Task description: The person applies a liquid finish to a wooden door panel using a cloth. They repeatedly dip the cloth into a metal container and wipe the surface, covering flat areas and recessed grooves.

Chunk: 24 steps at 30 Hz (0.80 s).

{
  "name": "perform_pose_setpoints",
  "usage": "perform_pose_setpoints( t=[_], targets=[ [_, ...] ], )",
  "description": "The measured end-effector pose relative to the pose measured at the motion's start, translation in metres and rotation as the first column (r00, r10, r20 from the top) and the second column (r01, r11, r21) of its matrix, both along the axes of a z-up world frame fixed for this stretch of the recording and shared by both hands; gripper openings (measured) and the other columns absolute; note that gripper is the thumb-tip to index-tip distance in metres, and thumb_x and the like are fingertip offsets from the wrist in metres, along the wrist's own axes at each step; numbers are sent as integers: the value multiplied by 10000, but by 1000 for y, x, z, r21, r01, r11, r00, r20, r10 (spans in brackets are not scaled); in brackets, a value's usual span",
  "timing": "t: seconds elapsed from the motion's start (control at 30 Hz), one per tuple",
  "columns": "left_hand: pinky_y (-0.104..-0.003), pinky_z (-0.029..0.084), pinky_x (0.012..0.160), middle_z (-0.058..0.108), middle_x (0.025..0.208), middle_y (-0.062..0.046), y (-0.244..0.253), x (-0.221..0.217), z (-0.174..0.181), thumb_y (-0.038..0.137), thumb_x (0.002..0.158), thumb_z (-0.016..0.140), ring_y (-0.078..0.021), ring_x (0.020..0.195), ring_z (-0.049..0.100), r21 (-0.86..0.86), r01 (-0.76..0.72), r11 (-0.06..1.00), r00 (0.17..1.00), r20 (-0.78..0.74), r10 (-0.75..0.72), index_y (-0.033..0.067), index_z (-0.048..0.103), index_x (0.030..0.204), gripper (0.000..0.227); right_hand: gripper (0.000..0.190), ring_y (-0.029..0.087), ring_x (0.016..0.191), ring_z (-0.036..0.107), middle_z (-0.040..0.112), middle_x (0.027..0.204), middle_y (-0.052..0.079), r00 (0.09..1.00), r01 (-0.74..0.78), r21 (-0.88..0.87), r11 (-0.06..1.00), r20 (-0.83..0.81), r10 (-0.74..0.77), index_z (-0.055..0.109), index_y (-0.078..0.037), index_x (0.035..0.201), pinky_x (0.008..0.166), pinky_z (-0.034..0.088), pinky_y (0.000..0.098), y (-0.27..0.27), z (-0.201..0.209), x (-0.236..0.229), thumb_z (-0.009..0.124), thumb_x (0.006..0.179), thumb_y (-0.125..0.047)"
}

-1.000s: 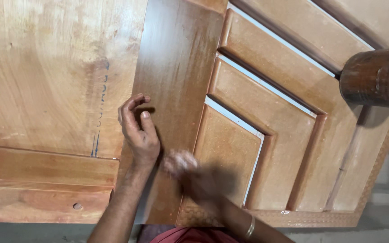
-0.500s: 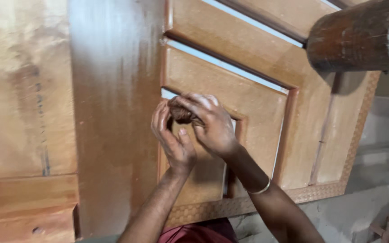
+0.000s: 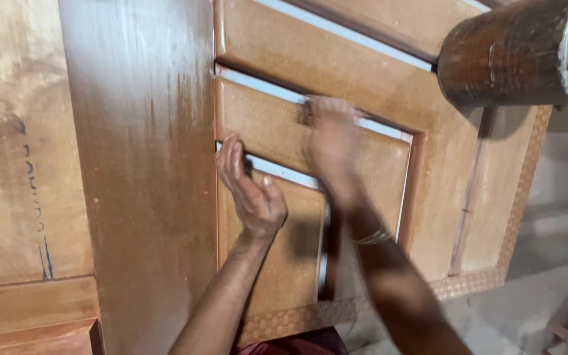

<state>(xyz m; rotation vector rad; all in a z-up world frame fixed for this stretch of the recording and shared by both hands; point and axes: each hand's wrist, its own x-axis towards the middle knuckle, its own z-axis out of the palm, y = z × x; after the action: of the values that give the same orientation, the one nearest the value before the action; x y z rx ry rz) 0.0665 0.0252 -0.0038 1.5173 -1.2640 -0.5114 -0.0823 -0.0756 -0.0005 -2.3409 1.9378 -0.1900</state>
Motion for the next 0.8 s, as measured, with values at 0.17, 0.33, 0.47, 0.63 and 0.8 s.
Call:
perform_pose_setpoints(
  t=[0.17,0.33,0.47,0.63,0.8],
  targets=[
    [-567,185,1322,235,1698,-244,-2,-3,-1,169,1070,427,-419,1593,240,-26,-50,998,990,-137,46,0,199,1624,623,444,341,1030,586,646,1052,142,943,-308,-68,949,108,314,657,-100,1308,895,458,475,-42,0,116,583,870,-98],
    [-593,130,1315,355,1666,-204,-3,4,3,50,924,496,-400,1612,289,114,47,992,978,198,-69,16,298,1578,684,568,368,1213,560,633,1320,125,970,-230,77,970,96,223,617,-167,1386,993,439,515,0,31,-33,626,828,-64],
    [-638,95,1323,375,1642,-215,-9,1,7,64,860,570,-404,1583,283,179,114,977,944,287,-163,12,351,1551,727,496,388,1234,584,662,1342,137,982,187,249,950,-32,-185,646,-196,1370,1079,475,486,49,68,-139,570,936,31],
    [-670,66,1282,391,1633,-211,-13,0,10,86,865,598,-398,1576,269,236,142,961,914,341,-219,14,389,1537,707,777,452,1294,532,487,1524,248,901,389,197,900,123,-417,417,-172,1597,1074,450,515,136,35,-157,504,866,76],
    [-668,70,1301,379,1654,-195,-6,-1,-2,97,906,605,-383,1595,262,224,162,961,899,367,-237,21,370,1561,699,789,488,1403,395,430,1521,241,906,412,159,897,31,-421,364,-49,1554,1109,378,587,336,47,-129,571,797,32]
  ],
)
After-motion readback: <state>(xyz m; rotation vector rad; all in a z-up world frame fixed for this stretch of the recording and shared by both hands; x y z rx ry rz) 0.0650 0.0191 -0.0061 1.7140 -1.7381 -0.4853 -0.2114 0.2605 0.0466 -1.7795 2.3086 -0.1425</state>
